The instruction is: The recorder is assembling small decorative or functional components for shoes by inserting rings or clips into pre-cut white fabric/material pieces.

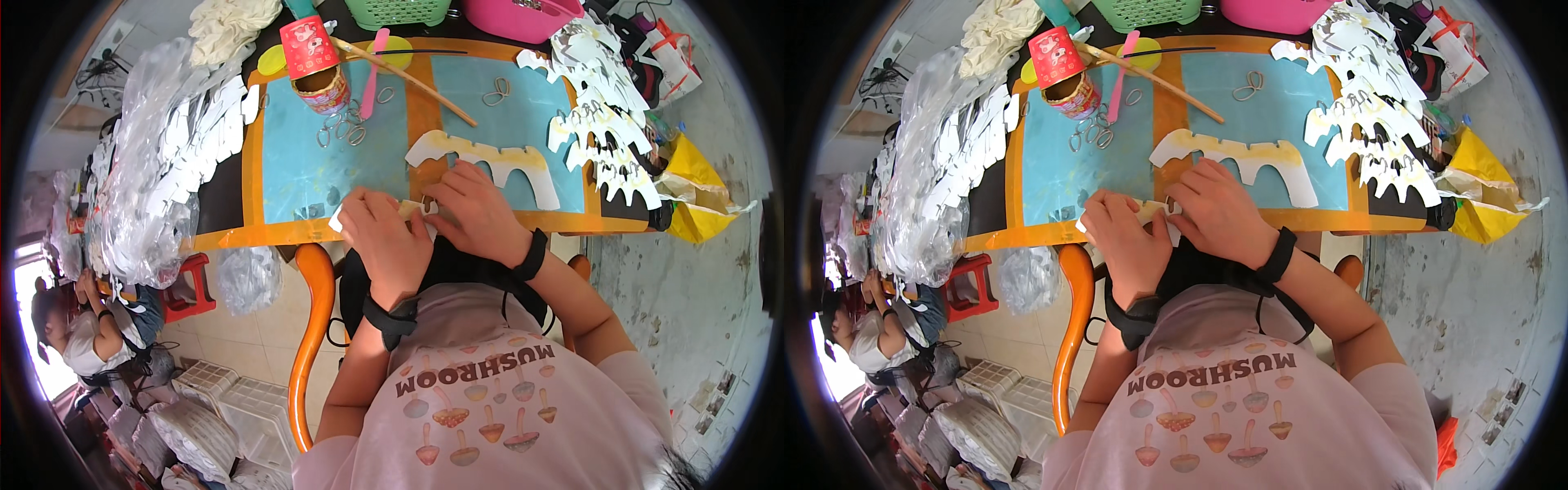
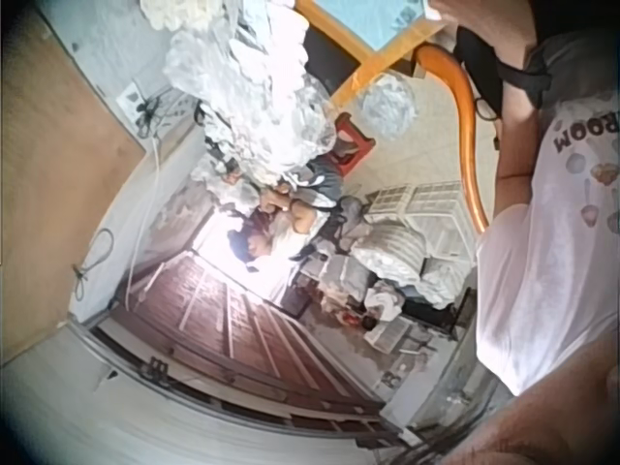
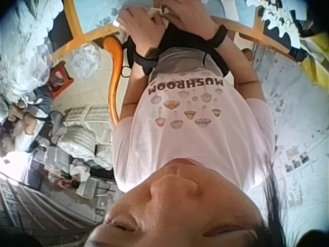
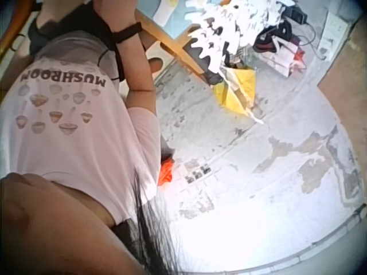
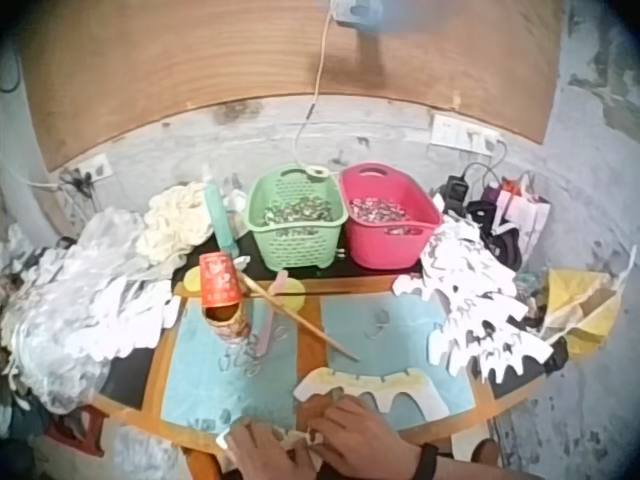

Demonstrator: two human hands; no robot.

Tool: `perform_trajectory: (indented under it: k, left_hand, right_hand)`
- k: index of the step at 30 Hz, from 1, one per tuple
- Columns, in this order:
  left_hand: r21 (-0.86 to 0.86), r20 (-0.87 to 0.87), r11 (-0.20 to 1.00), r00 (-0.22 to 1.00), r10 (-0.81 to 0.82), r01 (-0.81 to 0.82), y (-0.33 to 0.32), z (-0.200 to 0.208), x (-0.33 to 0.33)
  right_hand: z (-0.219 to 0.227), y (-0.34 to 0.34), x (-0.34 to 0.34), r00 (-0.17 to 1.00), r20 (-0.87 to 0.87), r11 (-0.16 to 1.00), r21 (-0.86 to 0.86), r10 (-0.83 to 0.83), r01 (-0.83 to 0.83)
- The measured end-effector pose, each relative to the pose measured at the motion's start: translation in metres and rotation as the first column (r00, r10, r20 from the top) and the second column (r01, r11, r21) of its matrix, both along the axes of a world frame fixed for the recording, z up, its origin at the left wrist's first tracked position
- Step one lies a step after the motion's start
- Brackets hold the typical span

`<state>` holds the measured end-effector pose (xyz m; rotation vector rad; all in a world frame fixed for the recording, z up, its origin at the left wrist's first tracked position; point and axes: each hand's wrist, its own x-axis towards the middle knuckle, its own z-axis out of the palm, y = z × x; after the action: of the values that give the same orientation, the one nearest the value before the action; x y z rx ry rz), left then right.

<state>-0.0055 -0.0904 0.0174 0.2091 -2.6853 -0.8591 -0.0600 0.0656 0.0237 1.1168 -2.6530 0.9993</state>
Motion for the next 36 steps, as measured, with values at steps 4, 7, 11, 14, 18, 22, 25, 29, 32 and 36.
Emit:
perform_trajectory:
  k: [4, 7, 11, 14, 18, 22, 25, 29, 32, 36]
  left_hand:
    - [-0.054, 0.006, 0.999, 1.0, 0.006, -0.006, -0.001, 0.006, -0.004]
    - [-0.07, 0.058, 0.997, 0.998, 0.017, -0.013, -0.002, 0.009, -0.004]
    - [0.006, -0.09, 1.0, 0.996, -0.018, 0.019, -0.004, 0.002, 0.0]
    - [0.052, -0.244, 0.984, 0.957, -0.156, 0.173, -0.01, -0.01, 0.012]
    - [0.047, -0.221, 0.969, 0.948, -0.227, 0.243, -0.01, -0.016, 0.019]
    - [-0.015, -0.182, 0.962, 0.945, -0.271, 0.273, -0.016, -0.017, 0.018]
    - [-0.115, -0.179, 0.947, 0.931, -0.316, 0.3, -0.017, -0.022, 0.019]
    - [-0.287, -0.181, 0.896, 0.9, -0.397, 0.337, -0.02, -0.021, 0.017]
    - [-0.305, -0.151, 0.88, 0.893, -0.423, 0.365, -0.023, -0.02, 0.017]
    - [-0.371, -0.13, 0.851, 0.886, -0.445, 0.373, -0.025, -0.017, 0.014]
  right_hand:
    - [-0.008, -0.001, 0.005, 0.993, -0.118, 1.0, 0.0, -0.002, 0.002]
    - [-0.012, 0.003, 0.008, 0.99, -0.138, 1.0, 0.023, 0.014, -0.01]
    - [-0.013, 0.006, 0.007, 0.989, -0.143, 0.998, 0.059, 0.037, -0.029]
    - [-0.011, 0.007, 0.008, 0.988, -0.148, 0.996, 0.078, 0.047, -0.036]
    - [-0.008, 0.006, 0.01, 0.99, -0.137, 0.997, 0.067, 0.041, -0.031]
    - [-0.01, 0.008, 0.008, 0.999, -0.039, 0.998, -0.066, -0.018, 0.015]
    - [-0.017, 0.013, 0.002, 0.999, -0.045, 0.996, -0.089, -0.017, 0.013]
    - [-0.01, 0.014, 0.001, 0.995, -0.095, 0.999, 0.017, 0.035, -0.033]
    - [-0.009, 0.017, -0.001, 0.983, -0.163, 0.992, 0.102, 0.088, -0.072]
    - [-0.015, 0.018, 0.004, 0.955, -0.282, 0.988, 0.141, 0.095, -0.057]
